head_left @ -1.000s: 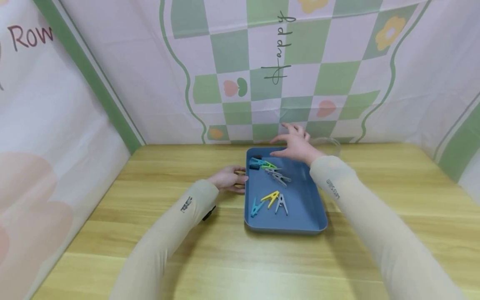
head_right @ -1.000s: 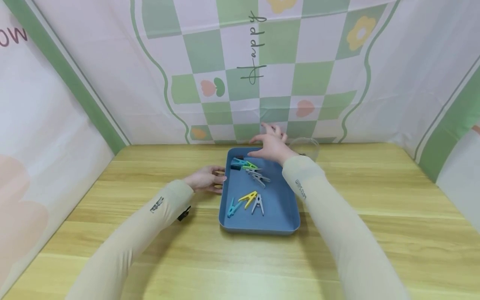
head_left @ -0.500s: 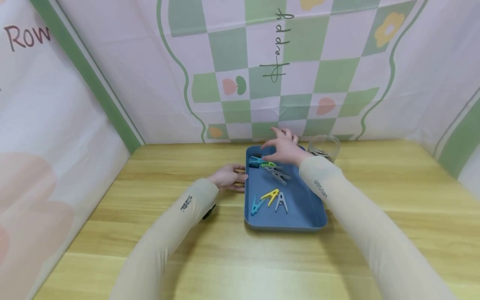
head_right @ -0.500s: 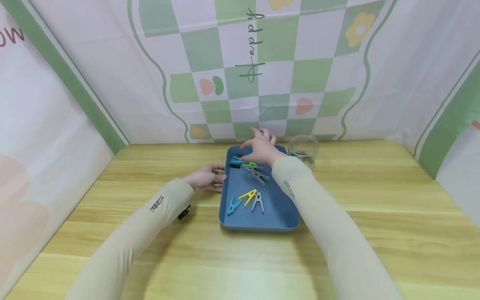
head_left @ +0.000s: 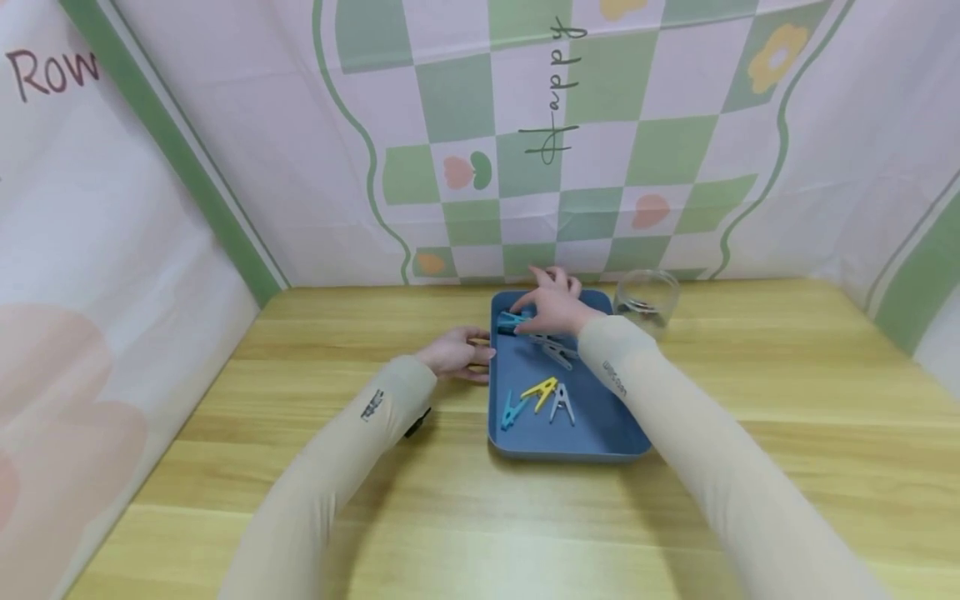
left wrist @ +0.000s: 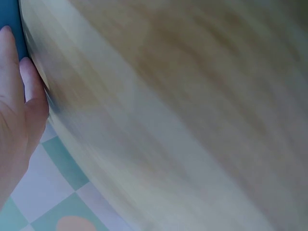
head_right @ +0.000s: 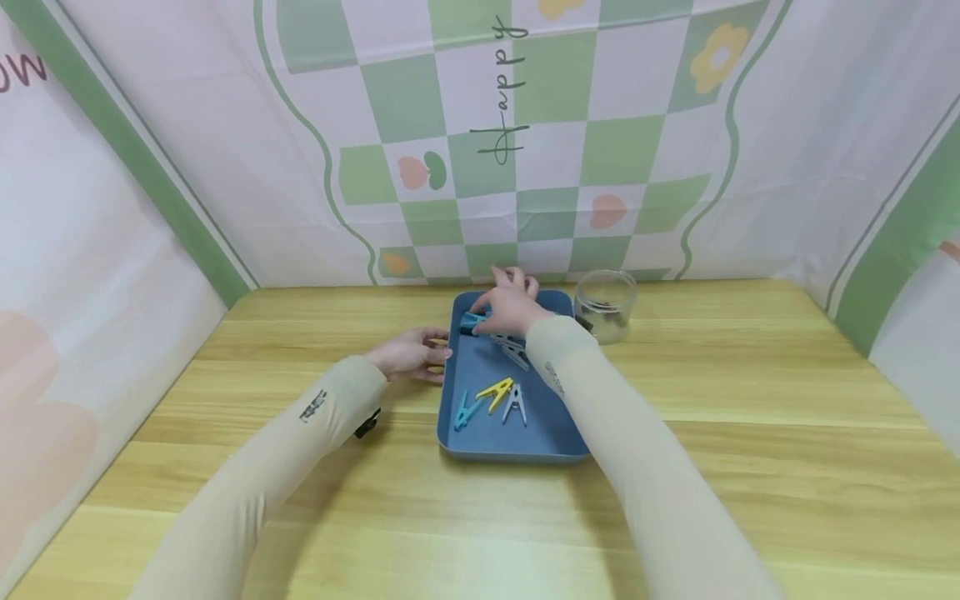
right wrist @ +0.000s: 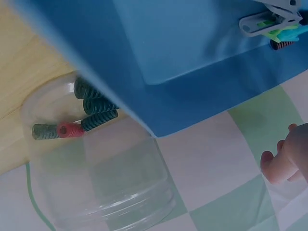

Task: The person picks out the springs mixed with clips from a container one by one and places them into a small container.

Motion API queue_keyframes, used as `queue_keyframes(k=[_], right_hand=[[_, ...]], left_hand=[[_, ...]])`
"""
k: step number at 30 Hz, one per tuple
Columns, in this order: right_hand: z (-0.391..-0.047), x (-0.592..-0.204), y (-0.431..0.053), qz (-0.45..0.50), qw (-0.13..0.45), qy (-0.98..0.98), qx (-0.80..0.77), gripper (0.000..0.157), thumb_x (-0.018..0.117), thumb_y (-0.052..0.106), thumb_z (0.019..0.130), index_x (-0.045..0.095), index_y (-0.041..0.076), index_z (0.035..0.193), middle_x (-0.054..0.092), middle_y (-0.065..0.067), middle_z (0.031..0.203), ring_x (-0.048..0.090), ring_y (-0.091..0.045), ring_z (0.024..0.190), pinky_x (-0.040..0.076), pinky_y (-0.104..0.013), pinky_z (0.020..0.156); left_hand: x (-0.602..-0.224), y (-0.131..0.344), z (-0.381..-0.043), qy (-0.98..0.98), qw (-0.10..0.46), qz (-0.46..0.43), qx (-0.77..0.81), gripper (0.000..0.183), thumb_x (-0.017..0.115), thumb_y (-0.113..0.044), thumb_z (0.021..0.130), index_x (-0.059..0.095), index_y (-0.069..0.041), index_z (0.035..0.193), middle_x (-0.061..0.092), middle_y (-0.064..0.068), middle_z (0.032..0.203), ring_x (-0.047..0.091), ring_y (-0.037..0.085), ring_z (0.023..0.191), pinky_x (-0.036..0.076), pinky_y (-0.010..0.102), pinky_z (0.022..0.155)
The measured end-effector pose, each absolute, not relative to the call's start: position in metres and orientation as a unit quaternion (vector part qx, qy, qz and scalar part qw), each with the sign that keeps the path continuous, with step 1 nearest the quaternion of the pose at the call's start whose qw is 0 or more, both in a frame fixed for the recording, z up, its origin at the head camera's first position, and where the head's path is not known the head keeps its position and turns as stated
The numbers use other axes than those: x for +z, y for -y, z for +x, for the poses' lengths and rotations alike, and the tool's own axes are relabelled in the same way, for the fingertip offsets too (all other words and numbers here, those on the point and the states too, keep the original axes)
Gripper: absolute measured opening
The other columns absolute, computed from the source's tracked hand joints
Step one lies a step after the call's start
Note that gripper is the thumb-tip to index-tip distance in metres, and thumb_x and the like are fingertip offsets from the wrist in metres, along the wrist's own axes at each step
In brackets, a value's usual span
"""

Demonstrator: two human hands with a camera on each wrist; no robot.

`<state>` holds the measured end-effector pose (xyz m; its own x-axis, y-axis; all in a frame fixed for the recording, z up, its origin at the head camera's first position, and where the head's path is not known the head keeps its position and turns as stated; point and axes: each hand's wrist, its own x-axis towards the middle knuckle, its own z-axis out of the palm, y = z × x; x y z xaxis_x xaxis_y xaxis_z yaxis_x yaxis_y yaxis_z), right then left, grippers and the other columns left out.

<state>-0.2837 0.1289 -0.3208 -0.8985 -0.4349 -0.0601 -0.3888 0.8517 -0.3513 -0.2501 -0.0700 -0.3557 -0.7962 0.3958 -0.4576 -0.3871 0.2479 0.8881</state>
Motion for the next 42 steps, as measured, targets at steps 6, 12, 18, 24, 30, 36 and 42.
queue_keyframes(k=[6, 12, 18, 24, 30, 36, 42], right_hand=[[-0.285, -0.327, -0.123, -0.215, 0.072, -0.963, -0.148, 0.039, 0.073, 0.033, 0.082, 0.069, 0.015, 0.116, 0.007, -0.022, 0.157, 0.000, -0.045, 0.139, 0.004, -0.064, 0.108], [-0.286, -0.335, -0.122, -0.206, 0.072, -0.964, -0.150, 0.036, 0.073, 0.034, 0.083, 0.070, 0.018, 0.115, 0.008, -0.019, 0.157, 0.000, -0.044, 0.140, 0.005, -0.064, 0.108], [-0.285, -0.342, -0.122, -0.198, 0.078, -0.963, -0.165, 0.034, 0.075, 0.033, 0.081, 0.072, 0.018, 0.111, 0.008, -0.019, 0.157, -0.003, -0.044, 0.141, 0.002, -0.066, 0.108], [-0.287, -0.346, -0.122, -0.192, 0.074, -0.965, -0.163, 0.036, 0.076, 0.035, 0.079, 0.072, 0.019, 0.111, 0.008, -0.017, 0.158, -0.004, -0.042, 0.141, 0.001, -0.066, 0.109], [-0.288, -0.352, -0.121, -0.190, 0.071, -0.965, -0.163, 0.036, 0.076, 0.034, 0.080, 0.072, 0.017, 0.111, 0.008, -0.018, 0.158, -0.005, -0.042, 0.141, 0.001, -0.065, 0.109], [-0.289, -0.359, -0.122, -0.190, 0.066, -0.964, -0.177, 0.031, 0.075, 0.034, 0.081, 0.073, 0.017, 0.108, 0.008, -0.017, 0.158, -0.006, -0.042, 0.142, 0.002, -0.065, 0.108], [-0.290, -0.363, -0.120, -0.189, 0.052, -0.965, -0.176, 0.031, 0.075, 0.037, 0.081, 0.074, 0.018, 0.106, 0.010, -0.017, 0.158, -0.006, -0.041, 0.142, 0.001, -0.066, 0.109]], left_hand=[[-0.353, 0.070, -0.248, -0.727, 0.317, 0.005, 0.609, 0.053, 0.047, -0.005, 0.099, 0.025, -0.001, 0.147, 0.038, 0.023, 0.143, 0.051, 0.032, 0.122, 0.051, 0.044, 0.096], [-0.355, 0.070, -0.248, -0.727, 0.317, 0.009, 0.609, 0.053, 0.047, -0.005, 0.099, 0.025, 0.000, 0.147, 0.037, 0.023, 0.144, 0.050, 0.032, 0.123, 0.051, 0.044, 0.095], [-0.358, 0.070, -0.249, -0.726, 0.317, 0.009, 0.610, 0.053, 0.047, -0.005, 0.099, 0.025, 0.000, 0.147, 0.036, 0.023, 0.145, 0.051, 0.032, 0.121, 0.052, 0.043, 0.094], [-0.358, 0.071, -0.249, -0.724, 0.316, 0.004, 0.613, 0.053, 0.047, -0.004, 0.099, 0.025, 0.000, 0.147, 0.036, 0.023, 0.145, 0.051, 0.032, 0.122, 0.051, 0.044, 0.095], [-0.358, 0.070, -0.249, -0.725, 0.313, 0.001, 0.614, 0.054, 0.048, -0.004, 0.098, 0.026, 0.000, 0.147, 0.037, 0.023, 0.144, 0.051, 0.031, 0.121, 0.052, 0.043, 0.094], [-0.359, 0.070, -0.250, -0.723, 0.313, 0.001, 0.616, 0.053, 0.048, -0.004, 0.098, 0.027, 0.000, 0.147, 0.039, 0.023, 0.142, 0.053, 0.031, 0.119, 0.053, 0.042, 0.094], [-0.360, 0.071, -0.251, -0.723, 0.314, 0.005, 0.615, 0.053, 0.048, -0.005, 0.098, 0.027, -0.001, 0.147, 0.038, 0.023, 0.143, 0.052, 0.031, 0.120, 0.052, 0.043, 0.094]])
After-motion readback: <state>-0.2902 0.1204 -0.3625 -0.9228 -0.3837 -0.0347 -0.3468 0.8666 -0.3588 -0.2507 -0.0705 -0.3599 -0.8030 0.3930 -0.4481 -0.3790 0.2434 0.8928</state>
